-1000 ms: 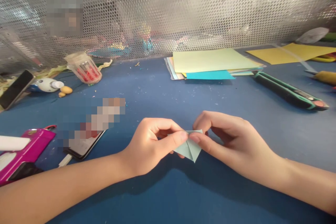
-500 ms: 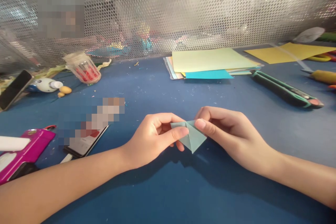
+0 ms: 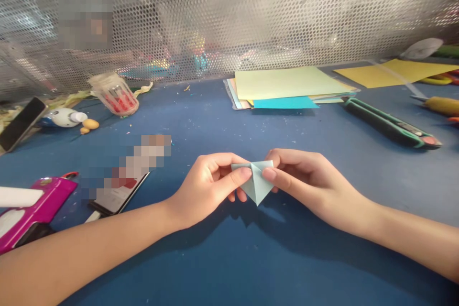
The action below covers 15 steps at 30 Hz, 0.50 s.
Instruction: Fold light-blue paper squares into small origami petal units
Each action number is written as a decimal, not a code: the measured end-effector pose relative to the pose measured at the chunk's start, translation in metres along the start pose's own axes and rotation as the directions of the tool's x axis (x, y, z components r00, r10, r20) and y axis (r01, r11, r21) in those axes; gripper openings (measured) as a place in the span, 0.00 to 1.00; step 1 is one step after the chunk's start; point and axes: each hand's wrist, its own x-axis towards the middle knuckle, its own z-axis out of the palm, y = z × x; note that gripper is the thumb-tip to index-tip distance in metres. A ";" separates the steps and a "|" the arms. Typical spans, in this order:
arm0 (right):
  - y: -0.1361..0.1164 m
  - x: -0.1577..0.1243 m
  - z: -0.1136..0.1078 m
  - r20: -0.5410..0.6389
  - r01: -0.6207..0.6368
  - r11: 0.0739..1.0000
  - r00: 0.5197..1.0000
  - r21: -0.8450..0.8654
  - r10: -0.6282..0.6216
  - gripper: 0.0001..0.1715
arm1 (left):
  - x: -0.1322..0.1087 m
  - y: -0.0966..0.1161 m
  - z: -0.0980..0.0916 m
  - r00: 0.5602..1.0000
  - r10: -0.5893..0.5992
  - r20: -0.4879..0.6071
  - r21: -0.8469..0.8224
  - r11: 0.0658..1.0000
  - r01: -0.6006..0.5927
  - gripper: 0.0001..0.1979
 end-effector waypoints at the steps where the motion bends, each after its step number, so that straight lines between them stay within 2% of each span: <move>1: 0.000 0.001 0.000 -0.004 0.008 1.000 1.000 -0.015 -0.008 0.19 | 0.000 0.000 0.000 1.000 -0.005 0.003 -0.007 1.000 0.005 0.11; 10: 0.004 0.001 -0.001 -0.005 0.049 0.985 0.999 -0.163 -0.051 0.23 | 0.000 0.001 -0.001 1.000 -0.002 0.006 -0.049 0.999 0.002 0.10; 15: 0.002 0.001 -0.002 0.015 0.048 0.985 0.999 -0.165 -0.047 0.24 | 0.000 0.001 -0.001 1.000 -0.002 0.015 -0.057 0.998 0.002 0.10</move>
